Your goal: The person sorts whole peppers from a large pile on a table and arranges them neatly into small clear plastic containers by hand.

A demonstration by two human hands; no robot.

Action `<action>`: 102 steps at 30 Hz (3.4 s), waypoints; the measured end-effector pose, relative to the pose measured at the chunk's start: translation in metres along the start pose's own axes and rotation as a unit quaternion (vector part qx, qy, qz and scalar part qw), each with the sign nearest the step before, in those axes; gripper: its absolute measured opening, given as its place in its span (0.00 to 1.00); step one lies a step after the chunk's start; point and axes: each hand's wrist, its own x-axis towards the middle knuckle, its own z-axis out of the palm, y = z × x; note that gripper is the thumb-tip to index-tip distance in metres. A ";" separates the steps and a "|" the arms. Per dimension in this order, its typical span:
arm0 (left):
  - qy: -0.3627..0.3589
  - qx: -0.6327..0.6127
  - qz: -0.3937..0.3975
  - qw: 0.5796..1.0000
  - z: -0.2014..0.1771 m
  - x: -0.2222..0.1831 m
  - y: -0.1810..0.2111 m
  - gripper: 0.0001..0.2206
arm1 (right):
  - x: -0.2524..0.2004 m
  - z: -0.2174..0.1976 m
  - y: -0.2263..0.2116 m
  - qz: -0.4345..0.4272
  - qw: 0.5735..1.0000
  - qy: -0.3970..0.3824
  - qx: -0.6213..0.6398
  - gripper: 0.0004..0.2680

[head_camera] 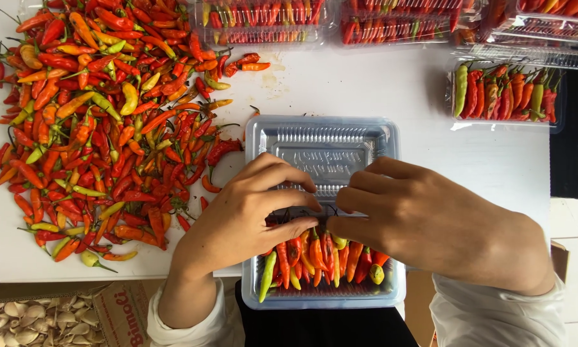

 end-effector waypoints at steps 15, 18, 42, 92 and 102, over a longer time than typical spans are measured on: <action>-0.011 0.025 -0.005 1.000 0.002 -0.004 -0.001 0.03 | 0.007 0.016 -0.002 0.011 0.998 -0.045 -0.036 0.04; -0.011 0.024 0.006 1.000 0.001 -0.002 -0.001 0.03 | 0.003 0.008 -0.001 0.025 0.998 -0.059 0.009 0.07; -0.016 0.026 -0.004 1.000 0.002 -0.004 -0.002 0.03 | -0.017 0.023 -0.009 0.070 0.992 -0.068 -0.081 0.06; 0.600 0.347 -0.424 0.582 -0.071 -0.108 -0.139 0.10 | 0.048 -0.006 0.005 -0.030 0.999 -0.017 -0.031 0.10; 0.529 0.365 -0.532 0.551 -0.068 -0.108 -0.140 0.10 | 0.210 -0.012 0.026 0.027 0.981 -0.064 -0.179 0.07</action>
